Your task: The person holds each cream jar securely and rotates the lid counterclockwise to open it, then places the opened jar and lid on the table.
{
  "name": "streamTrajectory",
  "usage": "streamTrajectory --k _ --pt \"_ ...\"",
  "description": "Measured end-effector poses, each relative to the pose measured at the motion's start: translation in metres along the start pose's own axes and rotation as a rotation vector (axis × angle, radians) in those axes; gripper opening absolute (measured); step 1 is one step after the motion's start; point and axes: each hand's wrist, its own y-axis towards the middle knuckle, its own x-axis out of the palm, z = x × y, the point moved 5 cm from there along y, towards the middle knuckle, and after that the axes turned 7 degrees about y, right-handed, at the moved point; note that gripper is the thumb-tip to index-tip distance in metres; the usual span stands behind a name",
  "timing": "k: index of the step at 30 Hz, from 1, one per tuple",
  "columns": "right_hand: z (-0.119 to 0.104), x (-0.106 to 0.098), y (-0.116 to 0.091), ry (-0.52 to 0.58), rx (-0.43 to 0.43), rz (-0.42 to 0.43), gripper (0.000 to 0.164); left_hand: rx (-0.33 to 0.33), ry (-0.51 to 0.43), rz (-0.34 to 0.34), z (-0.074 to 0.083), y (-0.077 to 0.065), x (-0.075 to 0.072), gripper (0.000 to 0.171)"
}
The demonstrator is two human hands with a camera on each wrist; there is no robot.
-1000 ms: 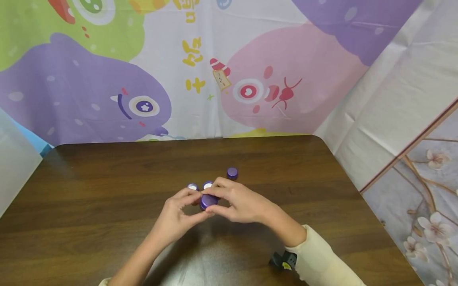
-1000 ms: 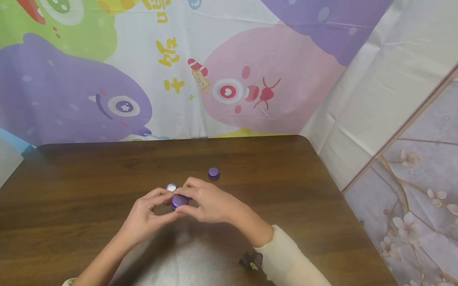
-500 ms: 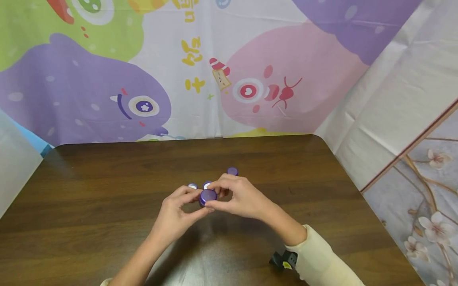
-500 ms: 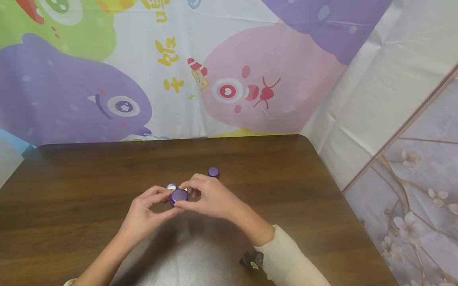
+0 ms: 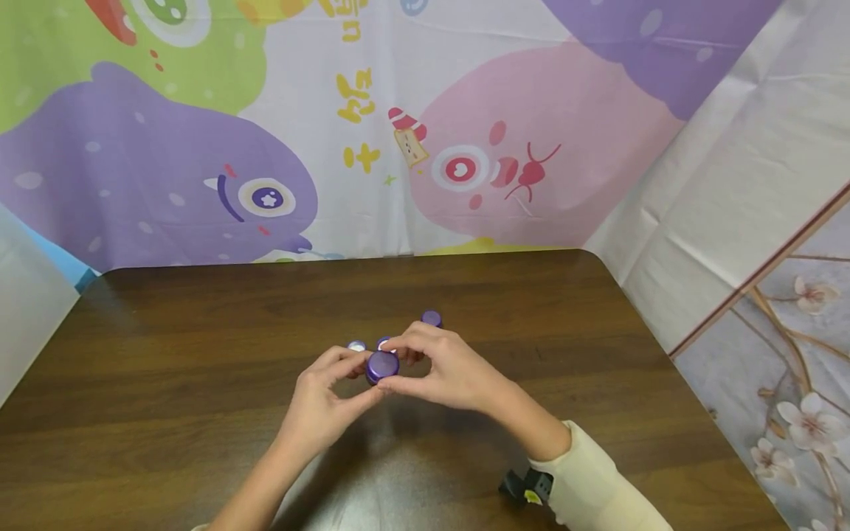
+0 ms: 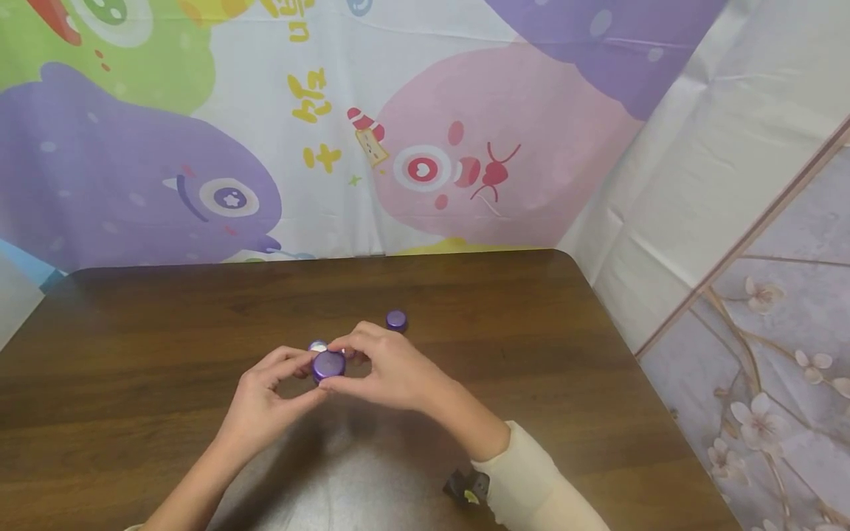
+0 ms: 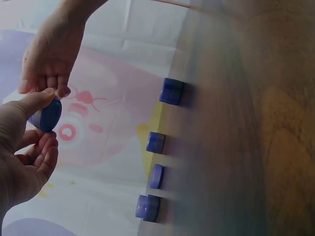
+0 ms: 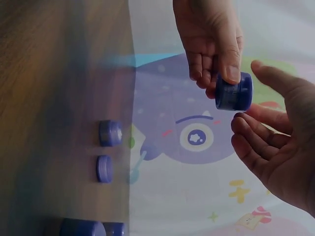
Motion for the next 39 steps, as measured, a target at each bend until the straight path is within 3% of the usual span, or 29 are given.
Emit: streamTrajectory --k 4,12,21,32,39 --pt "-0.002 -0.001 0.000 -0.021 -0.007 0.022 0.034 0.000 0.001 0.021 0.002 0.000 -0.001 0.033" --pt "-0.005 -0.001 -0.001 0.065 -0.043 -0.039 0.036 0.034 -0.025 0.054 0.009 -0.001 -0.004 0.037" --pt "-0.004 -0.008 -0.002 0.049 0.021 0.091 0.036 0.011 -0.028 0.078 0.010 0.000 -0.006 0.039" --pt "-0.007 -0.005 -0.005 0.114 -0.022 0.051 0.036 0.017 -0.025 0.088 0.012 -0.003 -0.005 0.038" --pt "-0.006 -0.008 -0.008 0.117 -0.015 0.166 0.041 0.003 -0.029 0.089 0.013 -0.004 -0.005 0.039"
